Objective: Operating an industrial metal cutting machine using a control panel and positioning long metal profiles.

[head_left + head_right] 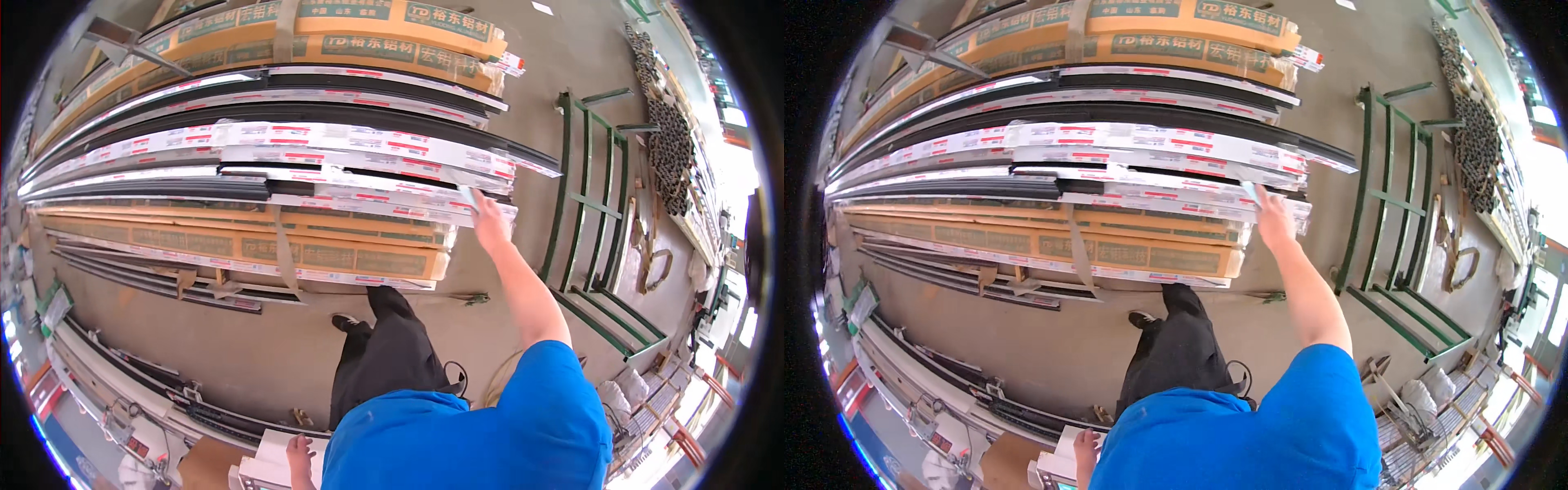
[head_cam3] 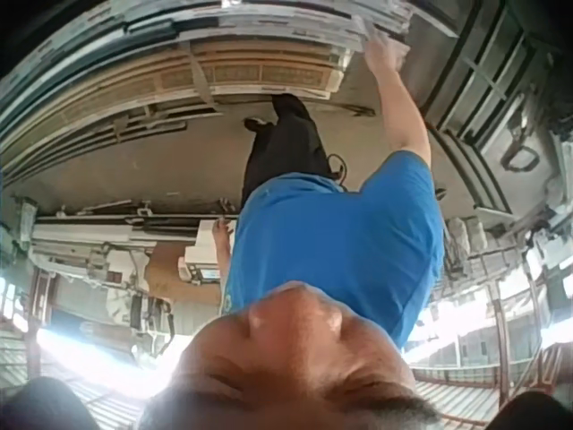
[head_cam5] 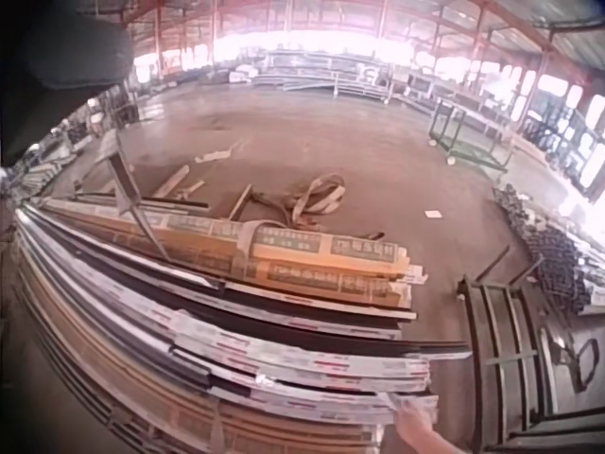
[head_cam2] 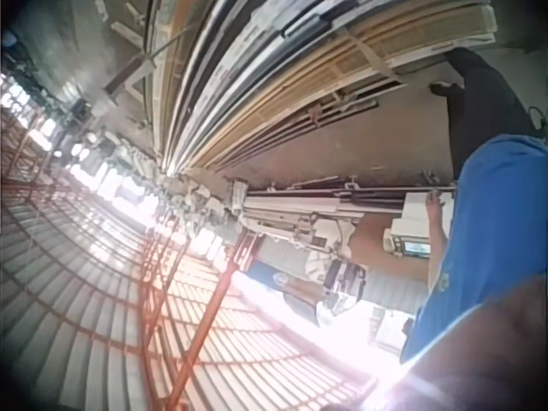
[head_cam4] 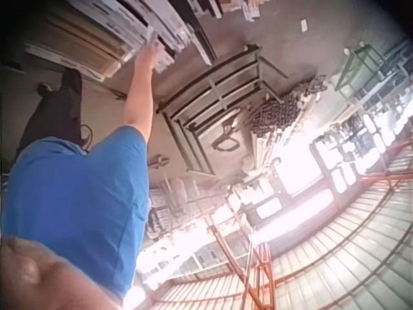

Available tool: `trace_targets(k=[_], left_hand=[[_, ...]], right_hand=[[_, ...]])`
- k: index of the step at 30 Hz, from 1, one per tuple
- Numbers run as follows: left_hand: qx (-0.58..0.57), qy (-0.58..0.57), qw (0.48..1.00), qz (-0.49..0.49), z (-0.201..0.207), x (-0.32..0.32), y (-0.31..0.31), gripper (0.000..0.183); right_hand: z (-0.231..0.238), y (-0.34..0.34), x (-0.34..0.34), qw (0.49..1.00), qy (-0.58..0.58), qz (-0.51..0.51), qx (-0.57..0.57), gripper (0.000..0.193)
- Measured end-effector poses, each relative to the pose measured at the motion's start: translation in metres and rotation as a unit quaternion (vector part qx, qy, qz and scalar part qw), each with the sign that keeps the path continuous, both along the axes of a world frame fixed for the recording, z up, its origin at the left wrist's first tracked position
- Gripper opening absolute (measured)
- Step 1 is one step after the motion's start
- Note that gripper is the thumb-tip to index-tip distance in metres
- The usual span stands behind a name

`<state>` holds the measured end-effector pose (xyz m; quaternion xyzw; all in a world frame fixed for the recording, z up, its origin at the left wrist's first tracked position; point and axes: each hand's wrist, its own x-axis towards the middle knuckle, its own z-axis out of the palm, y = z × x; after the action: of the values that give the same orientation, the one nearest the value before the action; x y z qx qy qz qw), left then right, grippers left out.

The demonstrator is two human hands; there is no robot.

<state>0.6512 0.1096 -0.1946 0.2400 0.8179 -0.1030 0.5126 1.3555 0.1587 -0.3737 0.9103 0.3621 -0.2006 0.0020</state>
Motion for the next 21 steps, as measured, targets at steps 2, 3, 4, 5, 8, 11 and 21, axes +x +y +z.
trace_targets(k=[2,3,4,5,8,11,21], left_hand=[[0.002,0.009,1.000,0.013,0.001,-0.008,-0.003,0.037],[0.003,0.012,1.000,0.016,0.002,-0.012,-0.005,0.037],[-0.004,0.011,1.000,0.020,0.003,-0.014,-0.008,0.037],[-0.009,0.011,1.000,0.025,0.004,-0.017,-0.012,0.037],[-0.013,0.010,0.999,0.029,0.001,-0.024,-0.022,0.034],[-0.007,0.003,0.999,0.041,0.001,-0.029,-0.035,0.035],[-0.084,0.041,0.995,0.047,0.022,-0.051,-0.079,0.038]], right_hand=[[-0.006,0.031,-0.031,0.998,0.029,0.058,-0.015,0.050],[-0.010,0.045,-0.047,0.997,0.031,0.062,-0.014,0.050],[-0.014,0.058,-0.062,0.993,0.075,0.066,-0.056,0.050],[-0.018,0.069,-0.076,0.986,0.119,0.072,-0.097,0.050],[-0.018,0.088,-0.117,0.969,0.125,0.166,-0.134,0.050],[-0.043,0.105,-0.142,0.961,0.135,0.201,-0.136,0.049],[-0.145,0.071,-0.085,0.968,0.052,0.168,-0.180,0.059]])
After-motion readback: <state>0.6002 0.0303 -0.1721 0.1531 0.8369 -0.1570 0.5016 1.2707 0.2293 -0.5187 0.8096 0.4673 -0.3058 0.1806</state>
